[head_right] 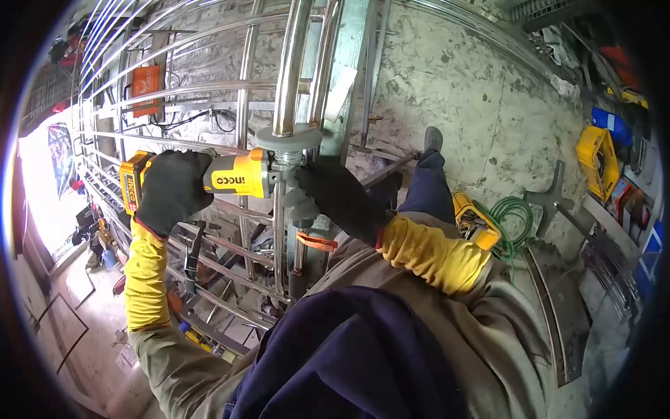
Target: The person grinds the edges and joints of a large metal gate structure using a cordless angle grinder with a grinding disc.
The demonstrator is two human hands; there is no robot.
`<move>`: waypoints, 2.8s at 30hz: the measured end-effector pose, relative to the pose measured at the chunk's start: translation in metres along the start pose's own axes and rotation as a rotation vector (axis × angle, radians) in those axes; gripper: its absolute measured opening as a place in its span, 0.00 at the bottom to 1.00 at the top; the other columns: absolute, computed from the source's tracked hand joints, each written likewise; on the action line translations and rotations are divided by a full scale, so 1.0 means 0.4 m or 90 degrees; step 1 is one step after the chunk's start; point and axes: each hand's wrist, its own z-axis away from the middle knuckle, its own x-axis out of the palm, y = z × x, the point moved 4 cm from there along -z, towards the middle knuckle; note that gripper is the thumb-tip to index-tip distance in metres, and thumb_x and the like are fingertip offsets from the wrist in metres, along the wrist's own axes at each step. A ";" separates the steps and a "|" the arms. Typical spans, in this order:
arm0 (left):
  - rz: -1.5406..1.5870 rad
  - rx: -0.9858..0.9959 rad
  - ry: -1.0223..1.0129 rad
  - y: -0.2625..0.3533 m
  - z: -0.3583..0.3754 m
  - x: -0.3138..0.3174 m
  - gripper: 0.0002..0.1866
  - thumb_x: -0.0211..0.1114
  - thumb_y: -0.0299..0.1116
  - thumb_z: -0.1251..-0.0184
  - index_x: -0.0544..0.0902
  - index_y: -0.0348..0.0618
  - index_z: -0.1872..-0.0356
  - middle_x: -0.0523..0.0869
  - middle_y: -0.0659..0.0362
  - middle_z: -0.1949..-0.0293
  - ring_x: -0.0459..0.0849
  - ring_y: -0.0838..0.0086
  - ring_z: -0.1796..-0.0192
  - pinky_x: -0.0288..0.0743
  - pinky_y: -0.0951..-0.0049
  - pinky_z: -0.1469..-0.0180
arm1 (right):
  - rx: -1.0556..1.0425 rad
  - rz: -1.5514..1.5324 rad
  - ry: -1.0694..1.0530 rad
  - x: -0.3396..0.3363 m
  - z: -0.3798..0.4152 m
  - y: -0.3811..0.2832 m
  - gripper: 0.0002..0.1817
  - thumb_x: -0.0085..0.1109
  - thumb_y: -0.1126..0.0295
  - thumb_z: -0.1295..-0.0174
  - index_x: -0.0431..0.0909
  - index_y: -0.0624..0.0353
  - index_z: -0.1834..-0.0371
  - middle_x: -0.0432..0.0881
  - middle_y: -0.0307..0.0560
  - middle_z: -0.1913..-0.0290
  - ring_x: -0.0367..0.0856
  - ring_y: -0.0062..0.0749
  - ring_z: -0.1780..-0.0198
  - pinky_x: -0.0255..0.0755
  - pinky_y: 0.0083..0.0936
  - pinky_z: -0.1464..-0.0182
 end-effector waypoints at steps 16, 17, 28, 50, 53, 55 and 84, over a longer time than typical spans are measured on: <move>-0.036 0.021 0.021 0.132 0.015 -0.036 0.12 0.79 0.37 0.47 0.88 0.48 0.63 0.87 0.54 0.71 0.88 0.56 0.67 0.80 0.55 0.57 | 0.000 -0.016 0.007 -0.075 0.072 0.019 0.23 0.58 0.51 0.14 0.85 0.60 0.37 0.93 0.46 0.53 0.93 0.29 0.56 0.90 0.31 0.49; -0.037 0.025 0.021 0.132 0.013 -0.032 0.12 0.79 0.37 0.47 0.88 0.48 0.63 0.87 0.54 0.71 0.88 0.56 0.67 0.80 0.55 0.57 | 0.006 -0.002 -0.001 -0.074 0.068 0.013 0.23 0.57 0.51 0.14 0.85 0.61 0.37 0.93 0.46 0.53 0.93 0.29 0.56 0.89 0.30 0.49; 0.027 0.030 0.001 0.066 -0.033 -0.035 0.14 0.79 0.38 0.51 0.88 0.48 0.63 0.87 0.50 0.73 0.89 0.50 0.68 0.82 0.52 0.62 | -0.001 0.005 0.012 -0.074 0.042 0.027 0.23 0.56 0.52 0.13 0.85 0.63 0.38 0.94 0.50 0.55 0.93 0.32 0.58 0.89 0.31 0.49; 0.031 0.019 -0.041 0.015 -0.047 0.024 0.15 0.79 0.38 0.50 0.90 0.49 0.61 0.89 0.50 0.72 0.90 0.50 0.67 0.83 0.52 0.62 | -0.199 0.324 0.094 -0.046 0.036 -0.004 0.15 0.61 0.61 0.18 0.87 0.64 0.48 0.88 0.46 0.65 0.90 0.28 0.62 0.83 0.34 0.59; -0.003 0.026 -0.028 0.079 -0.053 -0.012 0.15 0.78 0.38 0.50 0.90 0.49 0.61 0.88 0.51 0.73 0.90 0.51 0.68 0.83 0.52 0.62 | -0.224 0.293 0.025 -0.105 0.042 0.042 0.15 0.60 0.63 0.17 0.85 0.65 0.45 0.91 0.48 0.60 0.93 0.32 0.57 0.88 0.36 0.53; -0.005 0.018 -0.052 0.117 -0.051 -0.038 0.14 0.78 0.36 0.49 0.90 0.49 0.60 0.89 0.51 0.71 0.91 0.52 0.67 0.83 0.52 0.62 | -0.205 0.175 -0.024 -0.128 0.054 0.043 0.15 0.60 0.63 0.16 0.85 0.65 0.44 0.92 0.50 0.57 0.94 0.35 0.55 0.90 0.37 0.50; -0.051 -0.063 -0.011 0.073 0.097 -0.036 0.21 0.77 0.35 0.48 0.89 0.46 0.50 0.89 0.51 0.70 0.90 0.54 0.68 0.83 0.55 0.61 | -0.211 0.411 0.062 0.011 0.028 -0.020 0.12 0.57 0.66 0.16 0.82 0.63 0.41 0.84 0.50 0.57 0.87 0.36 0.55 0.81 0.37 0.51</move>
